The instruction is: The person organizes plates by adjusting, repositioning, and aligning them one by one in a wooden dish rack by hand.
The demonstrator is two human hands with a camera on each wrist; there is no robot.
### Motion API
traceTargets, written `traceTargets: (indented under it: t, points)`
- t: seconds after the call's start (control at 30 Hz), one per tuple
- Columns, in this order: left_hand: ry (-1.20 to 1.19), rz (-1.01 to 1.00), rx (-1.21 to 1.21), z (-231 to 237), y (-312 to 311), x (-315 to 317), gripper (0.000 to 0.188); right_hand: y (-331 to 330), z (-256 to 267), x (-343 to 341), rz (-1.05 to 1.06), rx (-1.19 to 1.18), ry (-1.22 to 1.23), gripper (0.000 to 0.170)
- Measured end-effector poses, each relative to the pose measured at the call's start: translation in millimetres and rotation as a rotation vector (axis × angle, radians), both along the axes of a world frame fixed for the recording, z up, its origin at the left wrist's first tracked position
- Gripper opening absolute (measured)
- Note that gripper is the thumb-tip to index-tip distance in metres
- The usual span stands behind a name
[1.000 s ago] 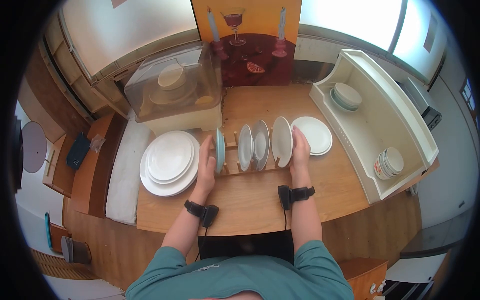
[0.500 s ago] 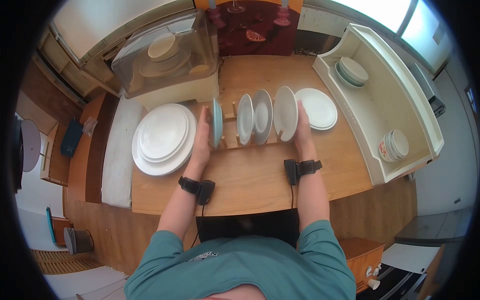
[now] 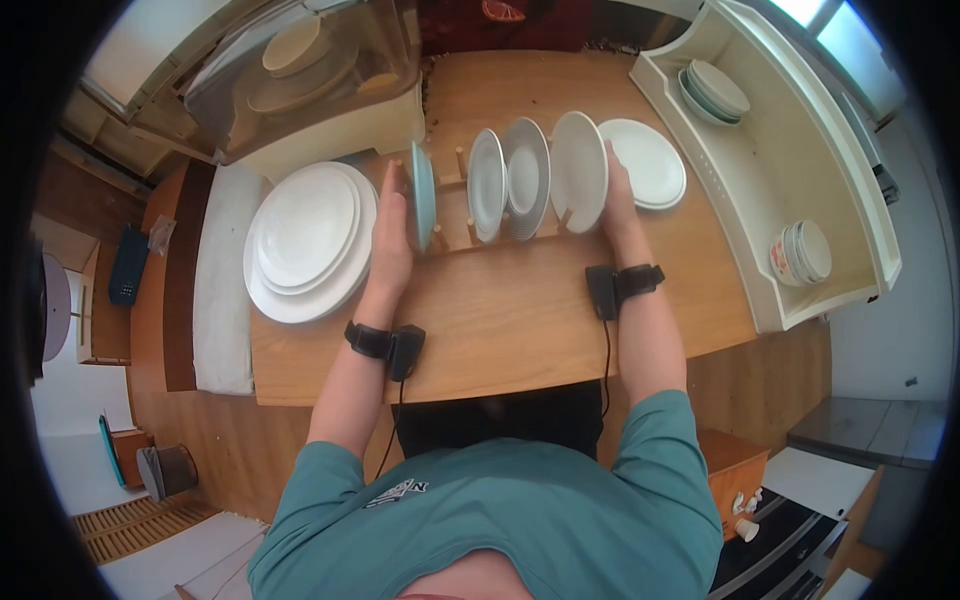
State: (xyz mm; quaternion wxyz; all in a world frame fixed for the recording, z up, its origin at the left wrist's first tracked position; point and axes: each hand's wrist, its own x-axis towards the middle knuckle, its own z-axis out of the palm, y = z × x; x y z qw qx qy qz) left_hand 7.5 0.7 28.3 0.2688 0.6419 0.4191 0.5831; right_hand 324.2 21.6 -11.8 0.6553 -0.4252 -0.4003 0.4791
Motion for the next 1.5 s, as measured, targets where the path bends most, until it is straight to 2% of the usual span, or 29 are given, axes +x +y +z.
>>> traceTargets:
  t: [0.07, 0.13, 0.27, 0.4, 0.5, 0.6, 0.67, 0.73, 0.77, 0.8, 0.87, 0.9, 0.97, 1.0, 1.07, 1.1, 1.17, 1.2, 1.27, 1.3, 1.4, 1.43, 1.5]
  points:
    - [0.008, 0.008, -0.002, 0.2, -8.5, 1.1, 0.052, -3.9, 4.2, -1.6, -0.005, -0.003, -0.035, 0.051]
    - [0.018, 0.017, -0.001, 1.7, -4.0, 3.4, 0.05, -2.2, 4.2, -0.8, 0.065, -0.006, 0.065, 0.053]
    - [0.01, 0.027, 0.018, 3.2, -4.5, 4.7, 0.047, -2.1, 3.7, 1.7, 0.033, -0.035, -0.015, 0.049]
    - [0.007, 0.063, 0.066, 5.6, -12.2, 3.0, 0.044, -4.4, 7.1, -1.4, 0.028, -0.066, -0.021, 0.05]
    - [0.011, 0.088, 0.124, 8.3, -20.2, -5.9, 0.042, -0.1, 0.4, 1.9, 0.075, -0.004, 0.035, 0.05]
    - [0.013, 0.093, 0.178, 15.1, -34.7, -3.4, 0.04, 2.1, -3.6, 4.5, 0.065, -0.025, -0.016, 0.05]
    - [-0.037, -0.068, 0.017, 33.7, -79.5, 1.7, 0.025, 3.9, -2.5, 1.2, 0.001, -0.022, -0.009, 0.057]
    - [0.015, -0.55, 0.241, 29.8, -118.6, 9.9, 0.026, 6.0, -5.0, 5.5, 0.021, -0.023, -0.039, 0.054]
    - [0.118, -0.797, 0.248, 27.0, -138.2, 21.0, 0.025, 6.5, -6.8, 6.9, 0.046, -0.033, -0.066, 0.052]
    - [0.128, -1.025, 0.221, 10.8, -156.5, 33.1, 0.03, 7.2, -7.3, 8.0, 0.048, -0.024, -0.067, 0.052]
    - [0.477, -1.445, 0.054, -35.0, -179.8, 53.5, 0.042, 7.1, -7.3, 8.2, 0.076, -0.038, -0.028, 0.052]
    - [0.484, -1.443, 0.06, -64.8, -187.5, 62.9, 0.042, 7.0, -5.5, 7.3, 0.077, -0.029, -0.027, 0.052]
    - [0.667, -1.369, -0.069, -127.3, -197.6, 77.1, 0.059, 4.4, -2.5, 5.7, 0.063, -0.034, -0.081, 0.053]
    - [0.897, -1.356, -0.081, -151.0, -196.8, 80.0, 0.078, 4.2, -1.9, 5.3, 0.065, -0.027, -0.084, 0.053]
    - [0.949, -1.335, -0.081, -181.5, -189.6, 81.0, 0.092, 6.1, -3.2, 5.3, 0.051, -0.033, -0.096, 0.052]
    - [0.95, -1.332, -0.075, -204.3, -188.7, 86.9, 0.092, 6.8, -4.6, 6.1, 0.051, -0.028, -0.098, 0.052]
    - [0.984, -1.378, 0.033, -245.5, -193.5, 109.2, 0.102, 8.4, -7.6, 8.3, 0.063, -0.004, -0.119, 0.052]
    - [0.985, -1.375, 0.039, -252.1, -199.3, 116.9, 0.102, 9.8, -9.2, 9.7, 0.062, 0.001, -0.122, 0.052]
    - [1.155, -1.237, 0.393, -260.9, -210.8, 130.2, 0.104, 11.0, -11.9, 11.3, 0.061, -0.012, -0.136, 0.052]
    - [1.243, -1.327, 0.401, -247.3, -209.3, 138.2, 0.101, 10.5, -10.2, 10.2, 0.062, -0.008, -0.139, 0.052]
    - [1.266, -1.418, 0.367, -219.8, -201.4, 148.5, 0.094, 8.2, -7.7, 7.6, 0.047, 0.001, -0.122, 0.052]
    - [1.269, -1.415, 0.37, -238.5, -200.6, 152.1, 0.094, 8.2, -7.0, 7.5, 0.052, 0.0, -0.123, 0.052]
    - [0.906, -1.48, 0.074, -289.6, -202.1, 157.6, 0.083, 8.6, -7.0, 7.5, 0.056, 0.002, -0.125, 0.052]
